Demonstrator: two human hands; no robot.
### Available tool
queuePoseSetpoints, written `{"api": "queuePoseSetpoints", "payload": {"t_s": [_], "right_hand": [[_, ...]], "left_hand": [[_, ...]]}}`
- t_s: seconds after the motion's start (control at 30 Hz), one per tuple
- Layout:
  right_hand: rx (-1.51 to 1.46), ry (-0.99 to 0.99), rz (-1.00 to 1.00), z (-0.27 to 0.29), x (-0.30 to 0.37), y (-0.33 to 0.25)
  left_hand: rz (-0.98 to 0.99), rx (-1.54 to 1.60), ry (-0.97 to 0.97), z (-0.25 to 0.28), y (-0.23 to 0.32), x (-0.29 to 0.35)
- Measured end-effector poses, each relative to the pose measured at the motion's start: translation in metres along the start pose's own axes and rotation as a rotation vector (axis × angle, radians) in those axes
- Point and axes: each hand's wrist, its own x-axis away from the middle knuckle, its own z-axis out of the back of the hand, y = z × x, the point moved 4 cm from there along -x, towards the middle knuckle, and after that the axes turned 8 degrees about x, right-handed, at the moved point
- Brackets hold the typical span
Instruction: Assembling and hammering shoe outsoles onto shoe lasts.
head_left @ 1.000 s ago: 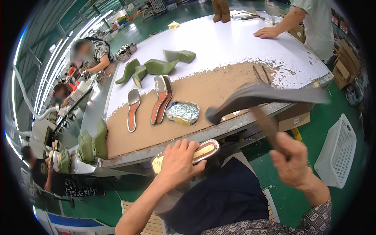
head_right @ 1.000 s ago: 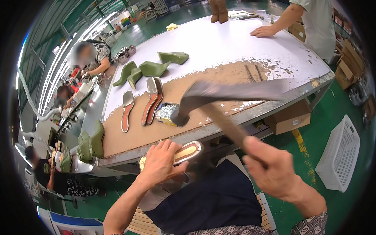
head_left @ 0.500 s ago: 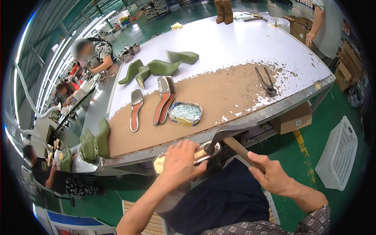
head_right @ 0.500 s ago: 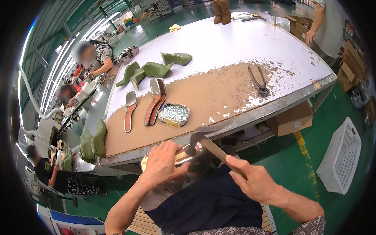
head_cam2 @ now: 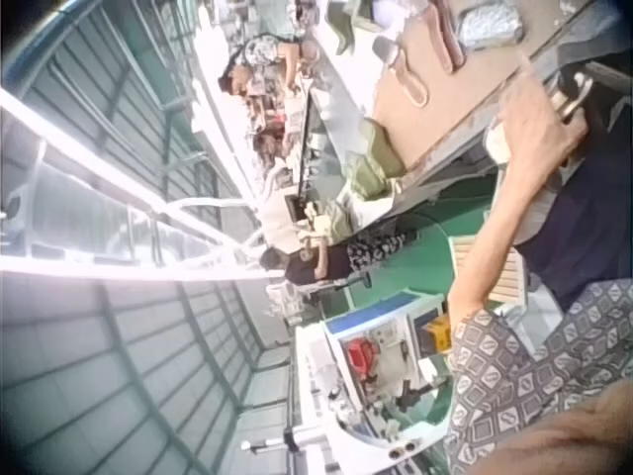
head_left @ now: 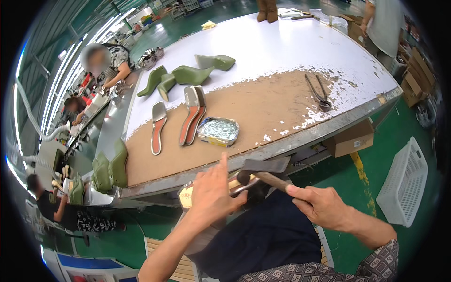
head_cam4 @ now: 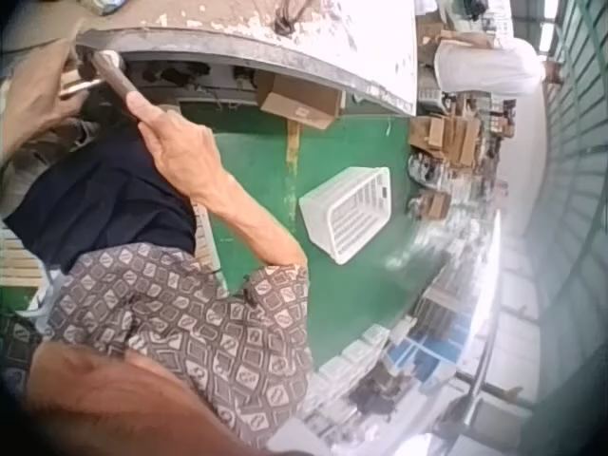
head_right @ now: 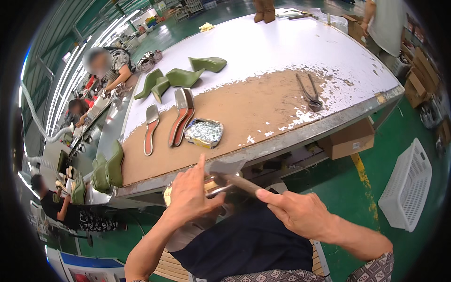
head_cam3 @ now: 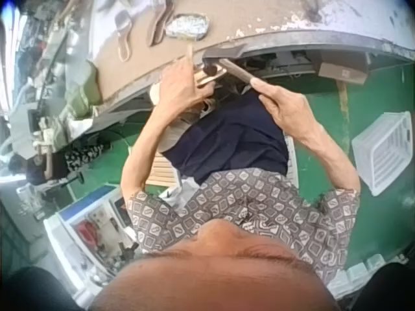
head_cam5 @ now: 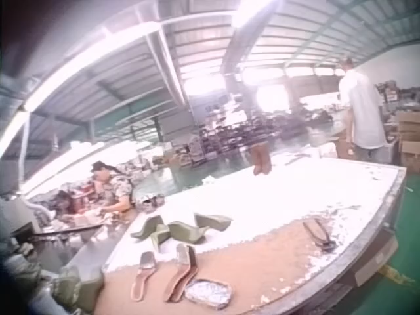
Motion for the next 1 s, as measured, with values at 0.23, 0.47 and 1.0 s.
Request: {"api": "queuePoseSetpoints", "payload": {"t_s": [0.23, 0.47, 1.0], "right_hand": [[0.480, 0.095, -0.027, 0.018, -0.051, 0.027], [0.308, 0.309, -0.028, -0.007, -0.100, 0.111], [0.609, 0.010, -0.135, 0.096, -0.048, 0.185]], "left_hand": [[-0.032, -0.085, -0.002, 0.006, 0.010, 0.007], [-0.023, -0.070, -0.034, 0.004, 0.007, 0.009], [-0.080, -0.095, -0.007, 0.004, 0.007, 0.005]]}}
